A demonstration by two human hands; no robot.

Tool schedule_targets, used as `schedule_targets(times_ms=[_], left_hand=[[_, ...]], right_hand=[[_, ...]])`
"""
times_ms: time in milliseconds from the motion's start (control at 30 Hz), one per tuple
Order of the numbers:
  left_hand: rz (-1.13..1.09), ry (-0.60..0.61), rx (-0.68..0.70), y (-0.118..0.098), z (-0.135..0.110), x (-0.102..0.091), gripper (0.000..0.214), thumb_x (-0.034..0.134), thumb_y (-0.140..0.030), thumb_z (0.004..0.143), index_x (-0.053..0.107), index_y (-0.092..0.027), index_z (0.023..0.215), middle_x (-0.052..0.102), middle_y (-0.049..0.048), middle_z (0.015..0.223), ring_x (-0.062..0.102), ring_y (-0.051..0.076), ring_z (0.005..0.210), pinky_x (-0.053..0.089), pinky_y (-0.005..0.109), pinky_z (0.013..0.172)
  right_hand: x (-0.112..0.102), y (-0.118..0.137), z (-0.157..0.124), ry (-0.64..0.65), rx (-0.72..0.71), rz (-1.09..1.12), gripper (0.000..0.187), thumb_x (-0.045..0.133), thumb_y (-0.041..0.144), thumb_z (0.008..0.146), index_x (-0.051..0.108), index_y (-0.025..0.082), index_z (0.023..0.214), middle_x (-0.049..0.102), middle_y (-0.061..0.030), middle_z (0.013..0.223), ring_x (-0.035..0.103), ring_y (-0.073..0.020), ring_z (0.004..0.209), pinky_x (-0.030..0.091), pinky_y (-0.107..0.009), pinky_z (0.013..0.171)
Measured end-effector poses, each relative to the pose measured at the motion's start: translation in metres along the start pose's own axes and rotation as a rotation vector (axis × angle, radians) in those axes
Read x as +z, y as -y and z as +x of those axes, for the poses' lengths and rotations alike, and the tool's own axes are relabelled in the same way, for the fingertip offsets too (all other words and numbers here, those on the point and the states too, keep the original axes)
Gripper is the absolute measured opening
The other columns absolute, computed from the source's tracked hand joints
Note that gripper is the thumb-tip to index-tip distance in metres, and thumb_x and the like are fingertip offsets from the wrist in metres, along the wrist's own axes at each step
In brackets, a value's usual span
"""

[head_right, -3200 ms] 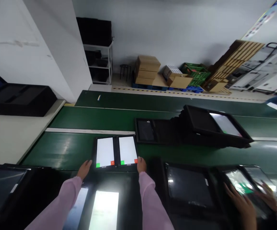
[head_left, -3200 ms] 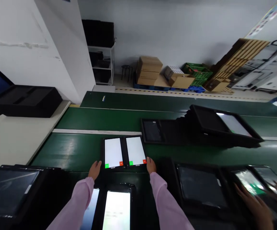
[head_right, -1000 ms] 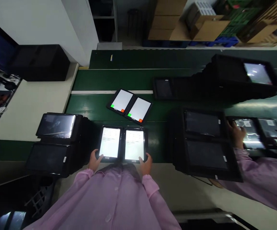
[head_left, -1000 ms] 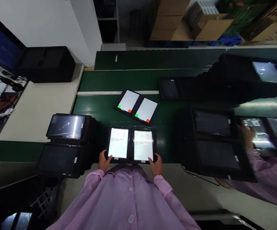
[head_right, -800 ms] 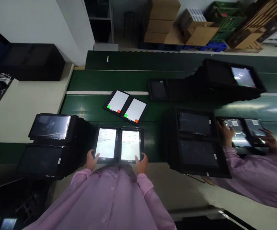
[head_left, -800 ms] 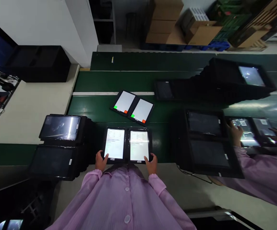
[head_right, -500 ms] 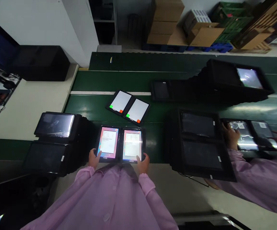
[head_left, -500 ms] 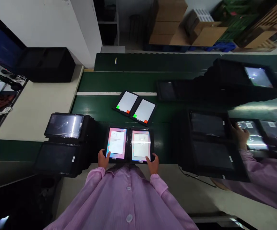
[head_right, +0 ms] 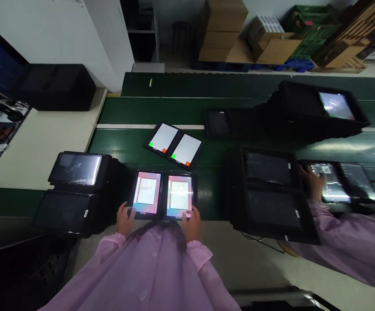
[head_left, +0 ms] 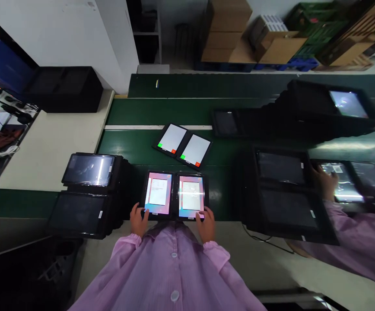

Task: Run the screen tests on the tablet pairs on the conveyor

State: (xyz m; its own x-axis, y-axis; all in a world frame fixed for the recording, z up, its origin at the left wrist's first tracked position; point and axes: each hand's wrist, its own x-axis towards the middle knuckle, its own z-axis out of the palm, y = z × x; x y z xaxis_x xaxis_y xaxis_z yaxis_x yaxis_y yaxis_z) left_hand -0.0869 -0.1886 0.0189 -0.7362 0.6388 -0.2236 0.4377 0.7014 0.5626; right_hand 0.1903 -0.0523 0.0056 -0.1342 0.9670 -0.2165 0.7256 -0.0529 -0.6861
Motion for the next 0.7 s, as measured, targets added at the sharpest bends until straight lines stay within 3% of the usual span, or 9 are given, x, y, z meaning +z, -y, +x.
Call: schedule_targets(times_ms=[100,167,267,400,467,567,700], left_hand=[[0.048,0.117,0.069,-0.017,-0.011,-0.002,0.028,0.046,-0.042,0.092,0.057,-0.019,0.082,0.038,0.0129,0.149,0.053,0.027,0.124,0.045,0.040,0.100],[0.104,0.209,0.075,-0.031,-0.015,0.002,0.031,0.042,-0.043,0.094,0.054,-0.019,0.079,0.030,0.0120,0.156,0.059,0.024,0.117,0.049,0.038,0.091],[0.229,0.361,0.128,-0.049,-0.019,0.011,0.034,0.042,-0.045,0.095,0.052,-0.019,0.076,0.030,0.0126,0.157,0.067,0.022,0.098,0.050,0.037,0.081],[0.200,0.557,0.386,-0.055,-0.021,0.012,0.034,0.041,-0.044,0.096,0.052,-0.020,0.074,0.043,0.0080,0.151,0.068,0.018,0.092,0.049,0.034,0.082],[0.189,0.497,0.392,-0.051,-0.022,0.010,0.034,0.038,-0.044,0.097,0.055,-0.020,0.080,0.039,0.0082,0.154,0.067,0.018,0.093,0.048,0.034,0.082],[0.257,0.357,0.280,-0.043,-0.021,0.012,0.035,0.036,-0.044,0.098,0.057,-0.019,0.085,0.029,0.0110,0.158,0.068,0.018,0.088,0.049,0.034,0.075],[0.352,0.433,0.350,-0.042,-0.021,0.021,0.034,0.040,-0.042,0.097,0.055,-0.019,0.078,0.031,0.0089,0.158,0.068,0.018,0.084,0.049,0.034,0.071]], right_hand=[[0.010,0.029,-0.007,0.185,-0.122,-0.062,0.029,0.042,0.040,0.092,0.055,0.020,0.076,0.051,-0.0140,0.139,0.066,-0.0213,0.093,0.050,-0.037,0.083],[0.019,0.045,-0.008,0.294,-0.198,-0.152,0.026,0.042,0.037,0.093,0.052,0.020,0.074,0.046,-0.0092,0.146,0.066,-0.0156,0.076,0.050,-0.034,0.072],[0.021,0.056,-0.004,0.422,-0.273,-0.326,0.021,0.047,0.031,0.091,0.051,0.021,0.073,0.044,-0.0058,0.150,0.065,-0.0142,0.074,0.048,-0.032,0.065],[0.003,0.046,0.003,0.343,-0.063,-0.450,0.025,0.044,0.031,0.094,0.053,0.020,0.073,0.045,-0.0076,0.149,0.065,-0.0130,0.070,0.045,-0.031,0.059],[-0.003,0.041,0.004,0.284,-0.012,-0.434,0.027,0.042,0.033,0.095,0.054,0.020,0.076,0.045,-0.0087,0.149,0.065,-0.0126,0.071,0.045,-0.031,0.060],[0.000,0.042,0.000,0.319,-0.125,-0.402,0.022,0.046,0.031,0.094,0.055,0.020,0.077,0.048,-0.0075,0.146,0.065,-0.0122,0.074,0.046,-0.029,0.064],[0.010,0.044,-0.006,0.350,-0.165,-0.424,0.021,0.047,0.030,0.093,0.054,0.020,0.076,0.049,-0.0072,0.146,0.064,-0.0118,0.071,0.045,-0.028,0.062]])
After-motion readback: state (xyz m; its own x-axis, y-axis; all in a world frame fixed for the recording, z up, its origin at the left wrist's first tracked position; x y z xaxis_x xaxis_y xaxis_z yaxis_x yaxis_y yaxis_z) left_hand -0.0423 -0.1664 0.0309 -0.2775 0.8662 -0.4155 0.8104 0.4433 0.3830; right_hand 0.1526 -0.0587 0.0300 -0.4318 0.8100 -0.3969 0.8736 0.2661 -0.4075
